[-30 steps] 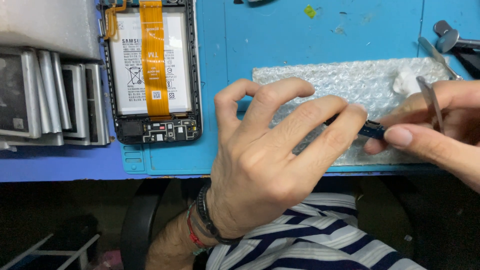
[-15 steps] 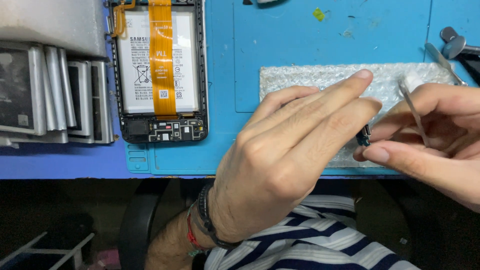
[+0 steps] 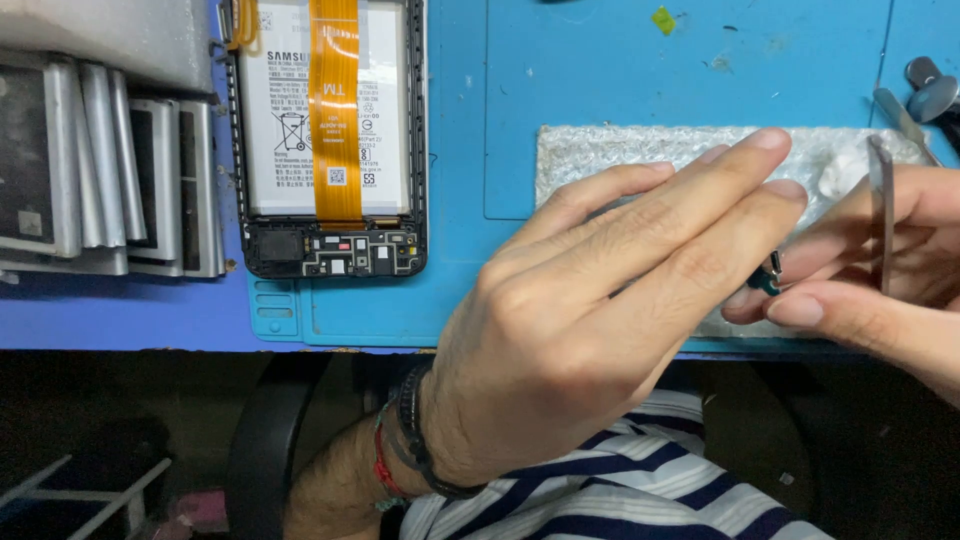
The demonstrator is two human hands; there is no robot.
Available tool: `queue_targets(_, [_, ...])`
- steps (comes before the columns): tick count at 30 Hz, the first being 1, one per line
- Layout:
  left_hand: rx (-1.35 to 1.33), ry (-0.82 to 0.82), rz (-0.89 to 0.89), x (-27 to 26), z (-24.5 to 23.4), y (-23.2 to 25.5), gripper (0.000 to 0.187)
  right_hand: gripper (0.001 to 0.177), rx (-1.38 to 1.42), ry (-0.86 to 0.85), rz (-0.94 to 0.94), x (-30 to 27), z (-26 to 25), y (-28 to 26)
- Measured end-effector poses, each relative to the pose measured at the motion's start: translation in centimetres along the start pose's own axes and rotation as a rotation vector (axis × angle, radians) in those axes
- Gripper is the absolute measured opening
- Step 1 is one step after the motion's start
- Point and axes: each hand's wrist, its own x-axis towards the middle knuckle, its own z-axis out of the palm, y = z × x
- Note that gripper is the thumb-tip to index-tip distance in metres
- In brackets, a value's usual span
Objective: Cleaning a small electronic component using a metal tool and a cloth on a repair bench.
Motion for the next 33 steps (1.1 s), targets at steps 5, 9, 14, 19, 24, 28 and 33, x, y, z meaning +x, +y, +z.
queue_targets(5, [-0.002,-0.005,0.0,0.0,0.2,-0.1,0.019,0.024,-0.032,0.005,0.019,0.1,0.0,-0.4])
queue_targets(9, [0.0,0.001,-0.008,0.2,0.1,0.1,0.019,0.025,-0.056,0.012,0.037,0.2,0.1,-0.6])
queue_targets(14, [-0.003,-0.044,-0.002,0.3,-0.2,0.2,0.021,0.025,0.012,0.028,-0.014,0.0,0.6,-0.8])
queue_targets(19, [-0.022,-0.051,0.019,0.4,-0.4,0.2,0.017,0.029,0.087,0.028,-0.073,-0.2,0.5,0.8])
queue_targets(24, [-0.055,-0.035,0.02,0.4,-0.4,0.3,0.013,0.033,0.126,0.051,-0.077,-0.4,0.5,1.5])
queue_targets(28, [-0.034,-0.043,-0.005,0.3,-0.5,0.4,0.015,0.033,0.131,0.034,-0.08,-0.4,0.5,1.6])
queue_targets(33, [0.018,-0.013,-0.029,0.2,-0.5,0.4,0.014,0.032,0.079,0.056,-0.035,-0.4,0.5,0.6])
